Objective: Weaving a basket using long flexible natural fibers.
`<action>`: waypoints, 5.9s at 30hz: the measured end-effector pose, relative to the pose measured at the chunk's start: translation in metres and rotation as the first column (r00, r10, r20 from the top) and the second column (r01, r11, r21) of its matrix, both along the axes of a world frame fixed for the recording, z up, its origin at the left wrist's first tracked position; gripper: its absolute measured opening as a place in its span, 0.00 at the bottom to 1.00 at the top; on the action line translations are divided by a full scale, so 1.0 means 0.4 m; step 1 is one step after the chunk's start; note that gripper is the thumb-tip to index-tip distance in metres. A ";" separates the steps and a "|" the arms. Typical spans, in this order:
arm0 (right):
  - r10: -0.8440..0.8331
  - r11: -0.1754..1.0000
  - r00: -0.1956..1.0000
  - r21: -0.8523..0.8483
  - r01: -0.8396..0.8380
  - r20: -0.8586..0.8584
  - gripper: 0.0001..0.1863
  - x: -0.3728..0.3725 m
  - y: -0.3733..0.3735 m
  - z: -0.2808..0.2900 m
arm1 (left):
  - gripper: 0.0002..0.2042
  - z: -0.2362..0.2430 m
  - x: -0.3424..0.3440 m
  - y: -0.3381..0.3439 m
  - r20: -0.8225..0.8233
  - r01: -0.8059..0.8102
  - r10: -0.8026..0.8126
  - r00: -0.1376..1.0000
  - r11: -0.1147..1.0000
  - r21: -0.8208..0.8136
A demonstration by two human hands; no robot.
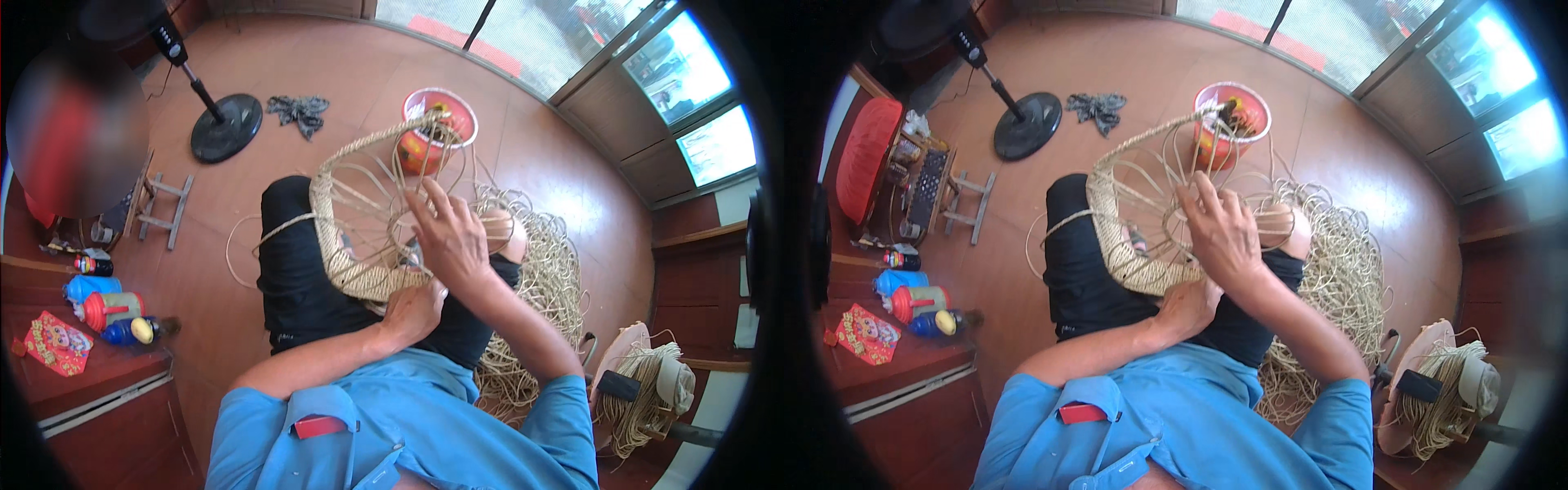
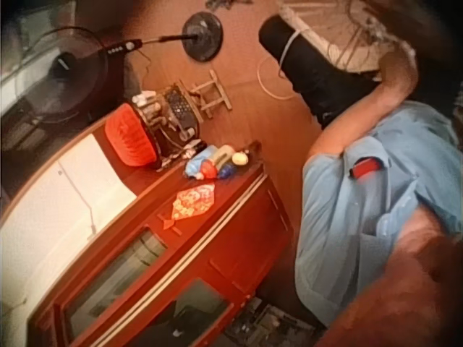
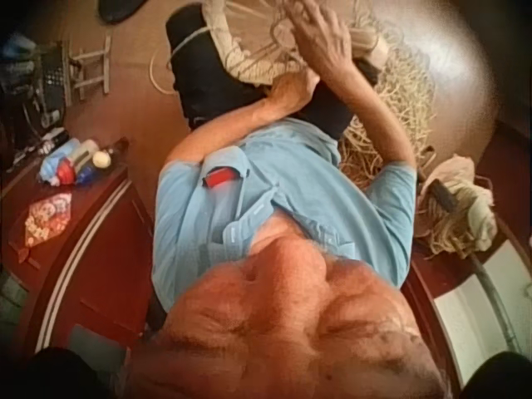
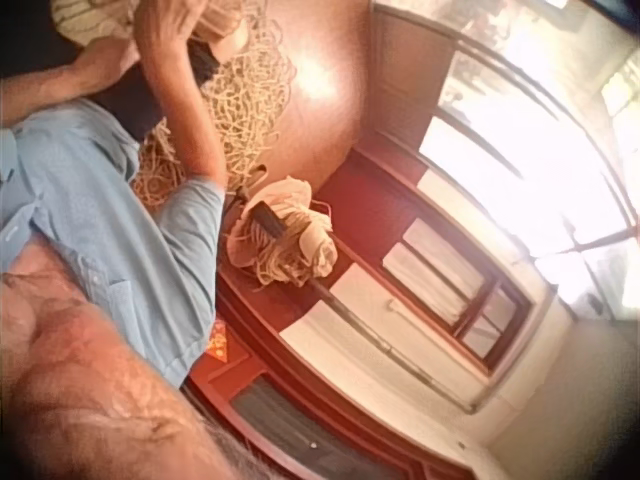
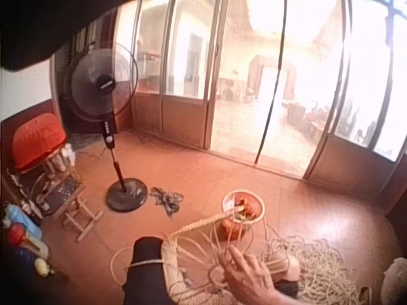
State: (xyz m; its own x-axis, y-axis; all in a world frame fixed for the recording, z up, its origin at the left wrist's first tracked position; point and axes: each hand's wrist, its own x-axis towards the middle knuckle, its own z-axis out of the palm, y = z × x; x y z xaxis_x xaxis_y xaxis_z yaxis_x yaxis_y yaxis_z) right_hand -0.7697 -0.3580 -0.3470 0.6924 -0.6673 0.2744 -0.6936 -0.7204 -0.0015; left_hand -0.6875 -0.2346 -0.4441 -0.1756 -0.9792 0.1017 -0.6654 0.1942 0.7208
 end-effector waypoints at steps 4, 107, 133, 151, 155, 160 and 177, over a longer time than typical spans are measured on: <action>0.061 0.959 0.998 -0.276 -0.058 0.003 0.35 0.001 -0.031 0.009 | 0.10 0.009 0.003 -0.001 -0.024 -0.033 0.034 0.999 0.999 0.029; -0.935 0.343 -0.196 0.608 -0.716 0.296 0.15 0.057 0.130 -0.165 | 0.09 0.193 0.472 -0.093 -0.460 -0.291 0.272 0.845 0.956 0.030; -0.026 0.992 0.974 -0.117 0.054 0.225 0.35 0.018 0.033 -0.043 | 0.09 0.318 0.467 -0.163 -0.120 -0.420 0.403 0.907 0.880 -0.220; -0.079 0.994 0.997 -0.075 0.078 -0.004 0.50 0.037 0.055 -0.017 | 0.07 0.402 0.334 -0.397 0.284 0.011 0.343 0.895 0.621 -0.784; -0.058 0.998 0.997 0.010 0.058 0.050 0.49 0.033 0.055 -0.021 | 0.08 0.367 0.317 -0.296 -0.146 -0.382 0.354 0.924 0.851 -0.360; -0.045 0.999 0.997 -0.016 0.046 0.059 0.49 0.033 0.060 -0.030 | 0.10 0.331 0.272 -0.284 -0.125 -0.266 0.239 0.963 0.916 -0.298; -0.009 0.998 0.941 -0.062 0.032 0.338 0.34 0.032 0.036 -0.066 | 0.12 0.246 0.279 -0.199 -0.242 -0.414 0.349 0.905 0.853 -0.318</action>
